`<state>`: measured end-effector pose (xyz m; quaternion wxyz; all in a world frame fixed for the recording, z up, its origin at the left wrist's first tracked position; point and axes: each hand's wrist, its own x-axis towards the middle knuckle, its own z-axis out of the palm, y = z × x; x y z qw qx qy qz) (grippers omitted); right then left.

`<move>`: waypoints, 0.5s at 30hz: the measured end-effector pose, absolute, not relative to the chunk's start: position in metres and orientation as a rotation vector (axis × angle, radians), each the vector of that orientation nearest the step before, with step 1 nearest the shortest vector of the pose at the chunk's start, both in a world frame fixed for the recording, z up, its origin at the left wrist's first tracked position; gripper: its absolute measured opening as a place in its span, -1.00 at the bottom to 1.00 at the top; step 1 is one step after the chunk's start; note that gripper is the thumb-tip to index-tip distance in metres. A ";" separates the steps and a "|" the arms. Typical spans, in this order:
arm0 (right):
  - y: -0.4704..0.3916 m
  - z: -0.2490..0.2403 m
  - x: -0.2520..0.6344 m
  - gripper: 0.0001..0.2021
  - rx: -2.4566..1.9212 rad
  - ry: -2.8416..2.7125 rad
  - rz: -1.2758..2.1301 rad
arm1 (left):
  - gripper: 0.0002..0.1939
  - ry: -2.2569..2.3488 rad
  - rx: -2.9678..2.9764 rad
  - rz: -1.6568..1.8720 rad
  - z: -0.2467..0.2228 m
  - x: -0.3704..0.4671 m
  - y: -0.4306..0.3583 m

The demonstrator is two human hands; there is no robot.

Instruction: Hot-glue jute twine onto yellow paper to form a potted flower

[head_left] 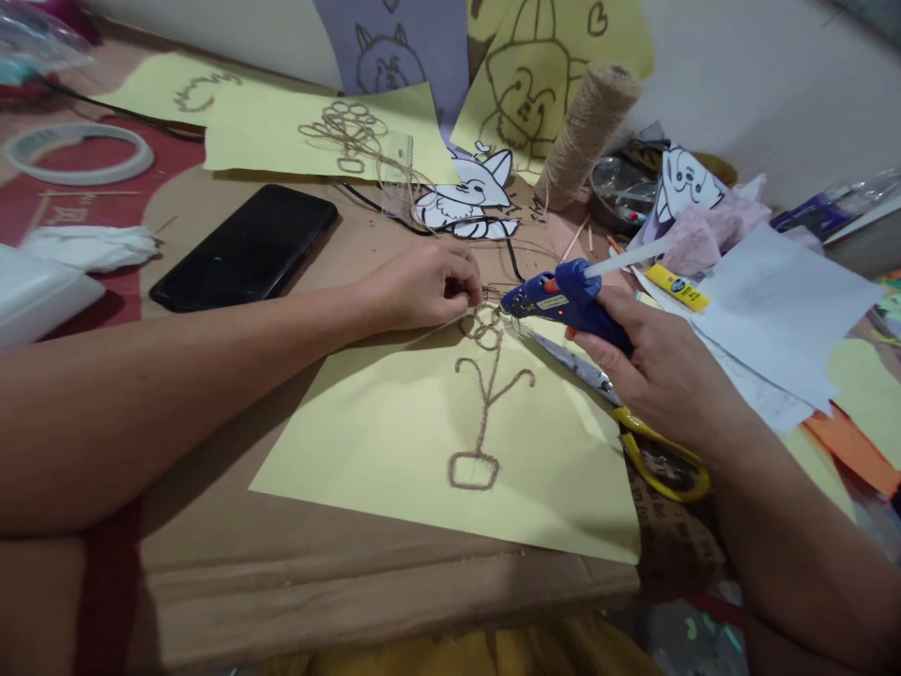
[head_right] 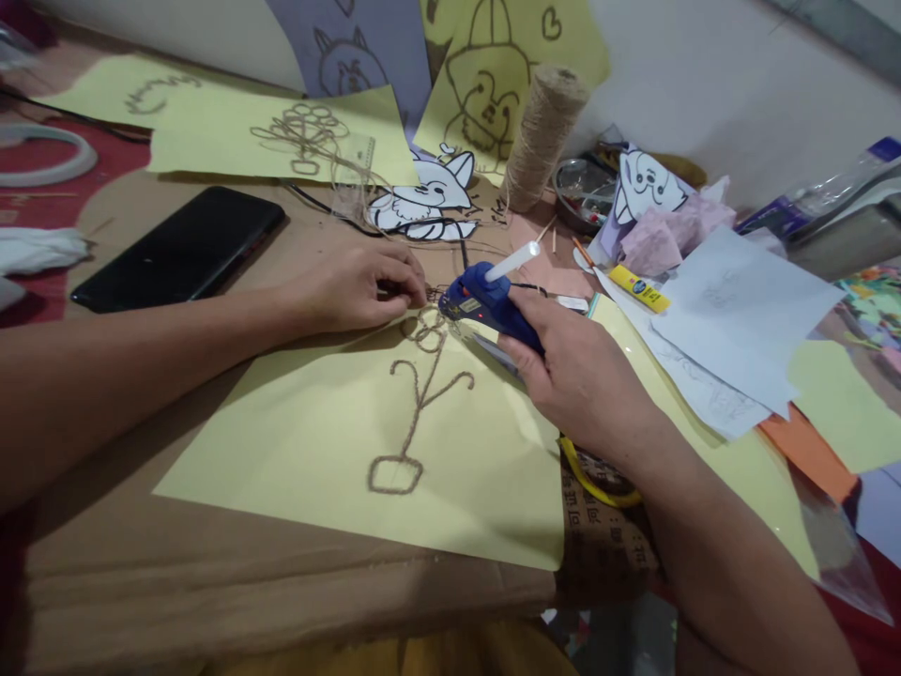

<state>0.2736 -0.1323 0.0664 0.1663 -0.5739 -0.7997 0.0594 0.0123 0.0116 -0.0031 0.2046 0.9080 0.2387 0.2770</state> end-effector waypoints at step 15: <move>-0.134 0.066 0.273 -0.62 -1.643 -2.262 0.109 | -0.80 0.652 2.550 0.782 -0.004 0.012 0.013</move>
